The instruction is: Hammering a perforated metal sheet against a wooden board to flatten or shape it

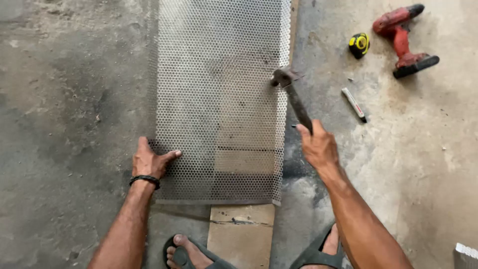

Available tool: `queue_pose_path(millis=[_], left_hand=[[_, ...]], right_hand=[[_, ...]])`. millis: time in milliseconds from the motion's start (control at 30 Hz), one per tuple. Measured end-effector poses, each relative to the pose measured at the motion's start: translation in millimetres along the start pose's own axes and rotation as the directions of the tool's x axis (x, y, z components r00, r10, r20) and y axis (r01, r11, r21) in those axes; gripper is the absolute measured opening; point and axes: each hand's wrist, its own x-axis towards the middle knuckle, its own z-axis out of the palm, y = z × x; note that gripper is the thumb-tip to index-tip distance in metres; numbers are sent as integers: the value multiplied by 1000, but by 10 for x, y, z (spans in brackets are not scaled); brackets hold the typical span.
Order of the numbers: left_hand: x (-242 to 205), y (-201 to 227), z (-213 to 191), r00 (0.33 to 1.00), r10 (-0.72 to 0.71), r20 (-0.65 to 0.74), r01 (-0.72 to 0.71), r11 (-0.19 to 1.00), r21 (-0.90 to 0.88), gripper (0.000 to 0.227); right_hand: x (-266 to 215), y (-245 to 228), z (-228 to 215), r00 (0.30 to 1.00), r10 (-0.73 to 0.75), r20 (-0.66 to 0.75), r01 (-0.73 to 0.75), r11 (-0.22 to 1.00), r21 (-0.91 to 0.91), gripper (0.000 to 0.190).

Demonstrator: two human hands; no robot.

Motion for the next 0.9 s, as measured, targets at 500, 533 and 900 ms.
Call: queue_pose_path(millis=[500, 533, 900], left_hand=[[-136, 113, -81, 999, 13, 37, -12, 999, -37, 79], [-110, 133, -67, 999, 21, 38, -20, 999, -38, 79], [-85, 48, -103, 998, 28, 47, -25, 997, -75, 81]], right_hand=[[334, 53, 381, 994, -73, -84, 76, 997, 28, 45], [340, -8, 251, 993, -71, -92, 73, 997, 29, 45], [370, -181, 159, 994, -50, -96, 65, 985, 162, 41]])
